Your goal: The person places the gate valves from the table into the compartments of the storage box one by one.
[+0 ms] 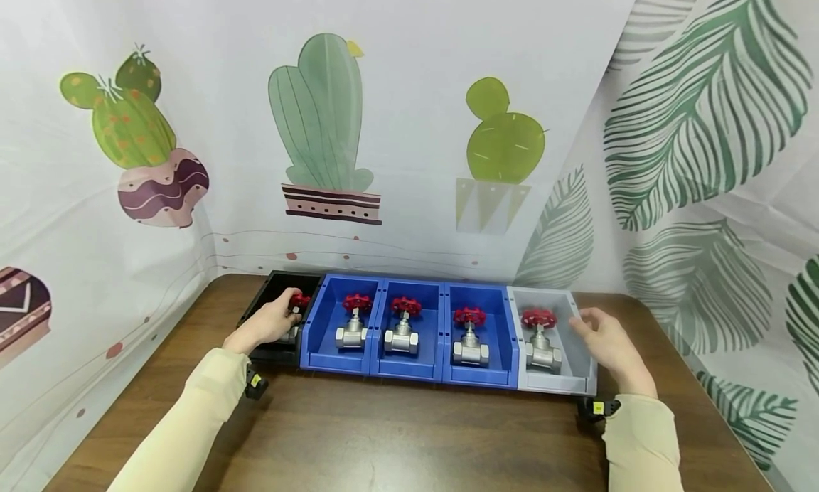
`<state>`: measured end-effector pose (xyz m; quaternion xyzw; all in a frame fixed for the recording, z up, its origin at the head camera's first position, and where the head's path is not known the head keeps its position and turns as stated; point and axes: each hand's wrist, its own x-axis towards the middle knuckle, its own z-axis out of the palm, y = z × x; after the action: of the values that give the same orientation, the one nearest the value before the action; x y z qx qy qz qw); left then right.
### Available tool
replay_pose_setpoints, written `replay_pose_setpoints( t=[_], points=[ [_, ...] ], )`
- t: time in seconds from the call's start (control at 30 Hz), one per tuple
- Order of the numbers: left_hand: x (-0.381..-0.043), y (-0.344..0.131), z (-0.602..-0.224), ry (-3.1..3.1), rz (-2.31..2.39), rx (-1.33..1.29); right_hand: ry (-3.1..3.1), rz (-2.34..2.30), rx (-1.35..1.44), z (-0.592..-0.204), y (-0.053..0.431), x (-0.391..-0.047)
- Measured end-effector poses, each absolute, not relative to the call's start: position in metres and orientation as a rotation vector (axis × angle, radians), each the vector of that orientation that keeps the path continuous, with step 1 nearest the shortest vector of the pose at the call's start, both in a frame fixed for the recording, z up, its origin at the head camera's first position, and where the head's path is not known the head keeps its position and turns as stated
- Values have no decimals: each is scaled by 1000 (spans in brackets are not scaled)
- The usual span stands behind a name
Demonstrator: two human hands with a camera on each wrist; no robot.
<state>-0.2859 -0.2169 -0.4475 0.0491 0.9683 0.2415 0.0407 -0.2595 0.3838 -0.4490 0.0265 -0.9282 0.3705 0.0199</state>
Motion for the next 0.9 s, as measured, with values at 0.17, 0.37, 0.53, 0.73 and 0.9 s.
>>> replay_pose_setpoints(
  t=[0.17, 0.37, 0.53, 0.73, 0.9],
  points=[
    [-286, -215, -446, 2937, 731, 104, -2879, 1162, 86, -449, 384, -259],
    [-284, -214, -447, 2971, 731, 110, -2881, 1153, 89, -449, 384, -261],
    [-283, -213, -448, 2978, 734, 103, -2878, 1153, 84, -450, 384, -261],
    [-282, -211, -447, 2937, 754, 73, -2891, 1161, 72, -450, 385, -259],
    [-281, -210, -444, 2945, 738, 75, -2901, 1160, 69, -447, 384, -259]
  ],
)
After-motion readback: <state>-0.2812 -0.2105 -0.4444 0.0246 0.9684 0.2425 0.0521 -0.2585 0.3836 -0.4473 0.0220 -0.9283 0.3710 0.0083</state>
